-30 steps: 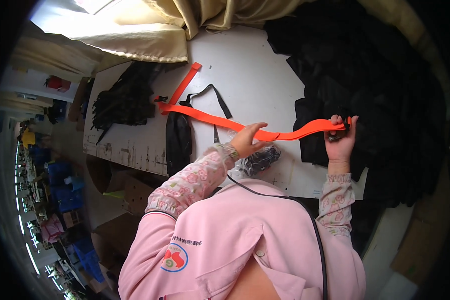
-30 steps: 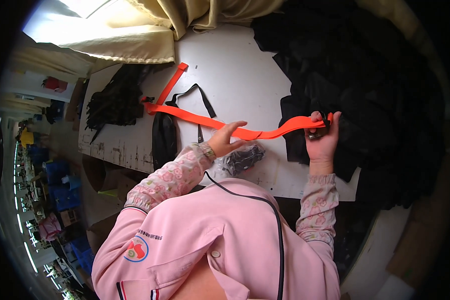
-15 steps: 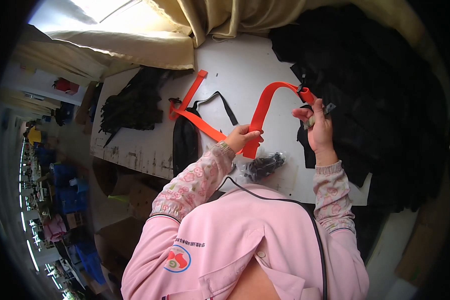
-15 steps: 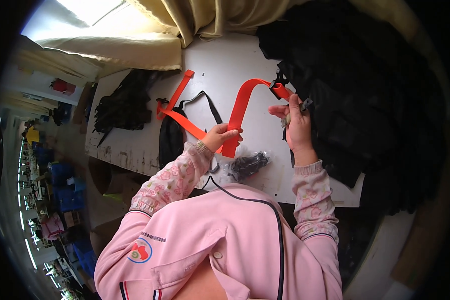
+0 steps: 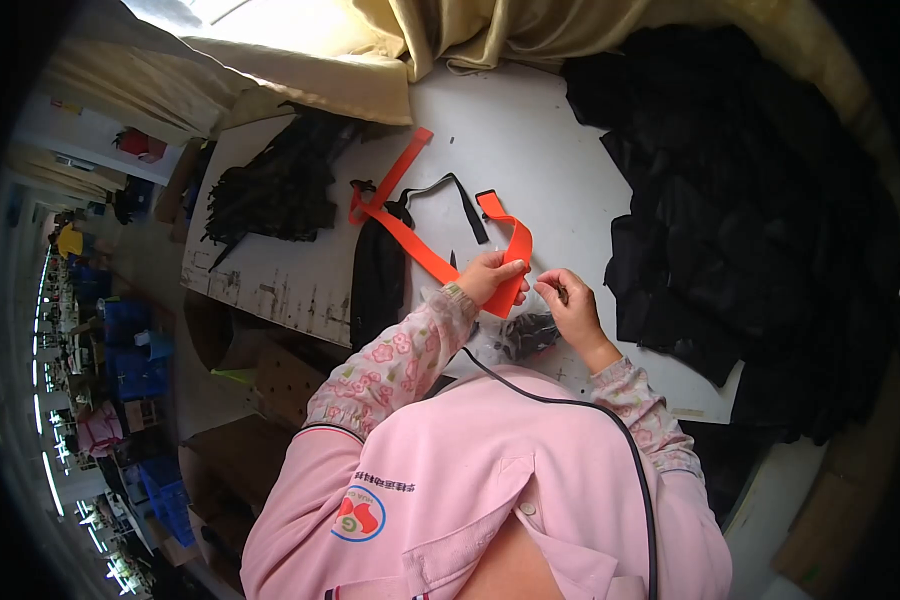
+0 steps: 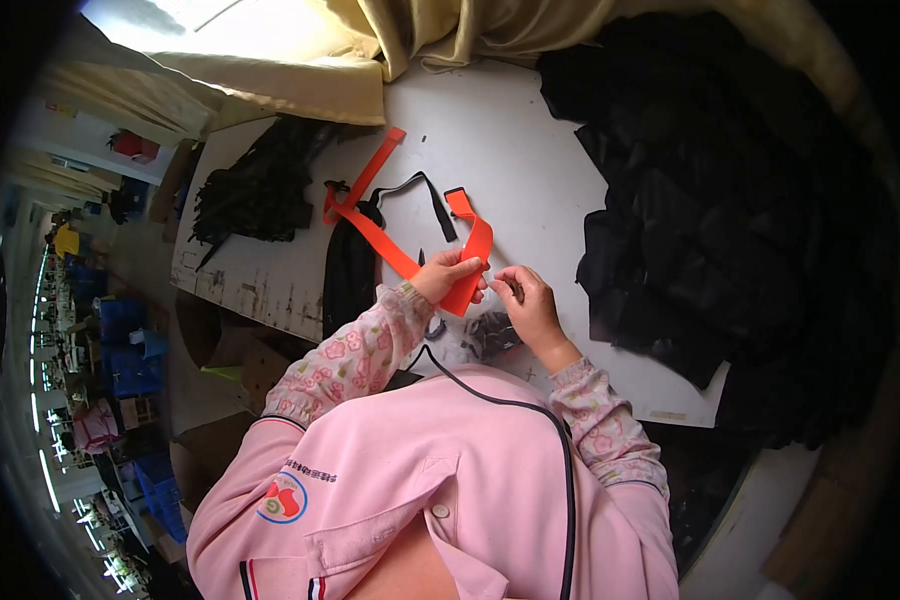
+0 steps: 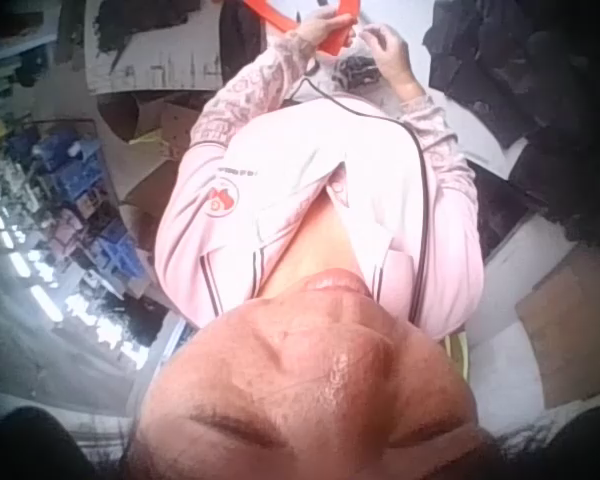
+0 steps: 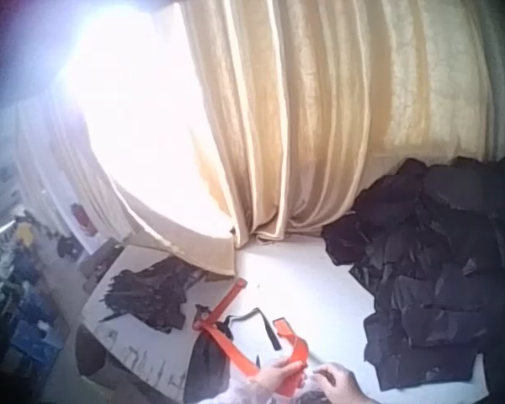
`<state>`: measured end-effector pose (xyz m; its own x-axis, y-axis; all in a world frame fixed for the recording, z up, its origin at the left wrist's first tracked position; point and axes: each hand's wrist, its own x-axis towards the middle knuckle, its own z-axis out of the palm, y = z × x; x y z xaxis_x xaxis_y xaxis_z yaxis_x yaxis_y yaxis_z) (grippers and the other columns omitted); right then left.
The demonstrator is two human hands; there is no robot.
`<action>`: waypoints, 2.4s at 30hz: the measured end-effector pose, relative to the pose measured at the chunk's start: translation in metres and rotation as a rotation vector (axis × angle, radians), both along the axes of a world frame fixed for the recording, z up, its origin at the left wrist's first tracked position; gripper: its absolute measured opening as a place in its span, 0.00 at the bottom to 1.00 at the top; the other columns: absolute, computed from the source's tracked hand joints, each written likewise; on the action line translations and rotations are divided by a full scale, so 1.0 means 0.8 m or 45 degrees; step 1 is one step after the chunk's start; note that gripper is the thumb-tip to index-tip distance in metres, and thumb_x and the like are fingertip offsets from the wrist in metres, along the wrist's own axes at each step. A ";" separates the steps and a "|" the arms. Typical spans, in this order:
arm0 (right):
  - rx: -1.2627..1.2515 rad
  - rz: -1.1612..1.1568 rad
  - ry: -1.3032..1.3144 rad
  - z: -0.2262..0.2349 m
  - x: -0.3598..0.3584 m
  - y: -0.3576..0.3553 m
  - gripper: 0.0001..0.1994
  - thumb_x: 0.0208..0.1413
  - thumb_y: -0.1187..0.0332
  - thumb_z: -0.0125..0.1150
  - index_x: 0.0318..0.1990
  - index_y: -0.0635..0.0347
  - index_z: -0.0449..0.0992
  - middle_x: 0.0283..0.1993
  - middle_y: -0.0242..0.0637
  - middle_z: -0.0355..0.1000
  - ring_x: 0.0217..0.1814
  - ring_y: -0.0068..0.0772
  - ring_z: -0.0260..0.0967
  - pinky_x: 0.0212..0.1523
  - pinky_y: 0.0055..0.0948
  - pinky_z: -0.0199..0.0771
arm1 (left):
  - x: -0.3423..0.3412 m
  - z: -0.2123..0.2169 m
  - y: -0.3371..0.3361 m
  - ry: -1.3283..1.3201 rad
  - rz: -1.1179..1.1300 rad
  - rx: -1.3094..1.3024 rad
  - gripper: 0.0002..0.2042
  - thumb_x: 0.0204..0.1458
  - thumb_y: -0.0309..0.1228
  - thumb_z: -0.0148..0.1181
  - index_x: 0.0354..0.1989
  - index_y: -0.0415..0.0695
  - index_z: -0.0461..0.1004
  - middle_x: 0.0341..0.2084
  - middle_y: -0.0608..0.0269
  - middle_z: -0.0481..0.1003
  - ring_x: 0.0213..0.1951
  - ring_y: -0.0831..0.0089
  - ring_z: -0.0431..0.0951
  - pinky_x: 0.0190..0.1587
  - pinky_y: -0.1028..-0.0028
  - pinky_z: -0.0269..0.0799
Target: Assembling and inspecting black and red straps with plastic buckles and mesh panels.
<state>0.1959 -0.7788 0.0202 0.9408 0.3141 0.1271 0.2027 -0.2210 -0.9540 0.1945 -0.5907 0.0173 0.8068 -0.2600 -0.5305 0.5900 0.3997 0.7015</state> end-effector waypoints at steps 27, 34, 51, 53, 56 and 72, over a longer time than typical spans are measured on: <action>0.773 -0.452 1.032 -0.065 0.121 -0.004 0.14 0.49 0.61 0.67 0.27 0.52 0.65 0.17 0.18 0.52 0.12 0.12 0.45 0.11 0.18 0.42 | -0.009 0.025 -0.020 -0.217 -0.456 0.444 0.36 0.50 0.20 0.48 0.66 0.53 0.37 0.22 0.58 0.72 0.19 0.68 0.74 0.23 0.70 0.71; 0.464 -0.248 0.221 -0.051 0.098 -0.029 0.16 0.48 0.66 0.66 0.41 0.60 0.68 0.31 0.29 0.64 0.31 0.27 0.68 0.32 0.27 0.70 | -0.010 0.033 0.008 0.085 -0.206 -0.094 0.33 0.55 0.30 0.50 0.66 0.50 0.39 0.25 0.54 0.72 0.22 0.64 0.75 0.26 0.69 0.73; 0.844 -0.049 1.102 0.059 0.037 -0.012 0.08 0.54 0.65 0.62 0.31 0.57 0.70 0.17 0.21 0.59 0.10 0.11 0.48 0.11 0.16 0.43 | -0.015 0.044 -0.017 -1.054 -0.083 0.835 0.20 0.58 0.42 0.48 0.52 0.40 0.66 0.39 0.54 0.73 0.44 0.66 0.73 0.51 0.69 0.66; 0.936 -0.026 1.192 0.053 0.033 -0.006 0.09 0.54 0.63 0.61 0.31 0.57 0.70 0.17 0.22 0.59 0.10 0.11 0.47 0.11 0.16 0.42 | -0.018 0.050 -0.028 -0.646 -0.059 0.273 0.11 0.56 0.30 0.51 0.43 0.36 0.68 0.34 0.62 0.74 0.41 0.76 0.72 0.46 0.75 0.67; 0.891 0.018 1.160 0.054 0.026 -0.001 0.10 0.53 0.62 0.62 0.32 0.58 0.70 0.18 0.23 0.60 0.10 0.11 0.47 0.11 0.17 0.41 | -0.018 0.044 -0.030 -0.581 0.065 0.203 0.08 0.56 0.29 0.51 0.39 0.37 0.69 0.33 0.67 0.72 0.36 0.80 0.71 0.41 0.78 0.68; -0.043 0.116 0.280 0.101 -0.022 -0.016 0.13 0.61 0.64 0.50 0.46 0.63 0.70 0.32 0.37 0.71 0.31 0.27 0.68 0.32 0.27 0.68 | -0.020 0.040 -0.033 -0.350 0.359 0.308 0.04 0.54 0.27 0.53 0.31 0.39 0.69 0.26 0.68 0.73 0.28 0.82 0.73 0.31 0.81 0.70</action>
<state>0.1784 -0.7915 0.1008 0.9122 0.3997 -0.0900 0.0113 -0.2441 -0.9697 0.1786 -0.6170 0.0495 0.9476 0.0945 -0.3053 0.2608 0.3236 0.9096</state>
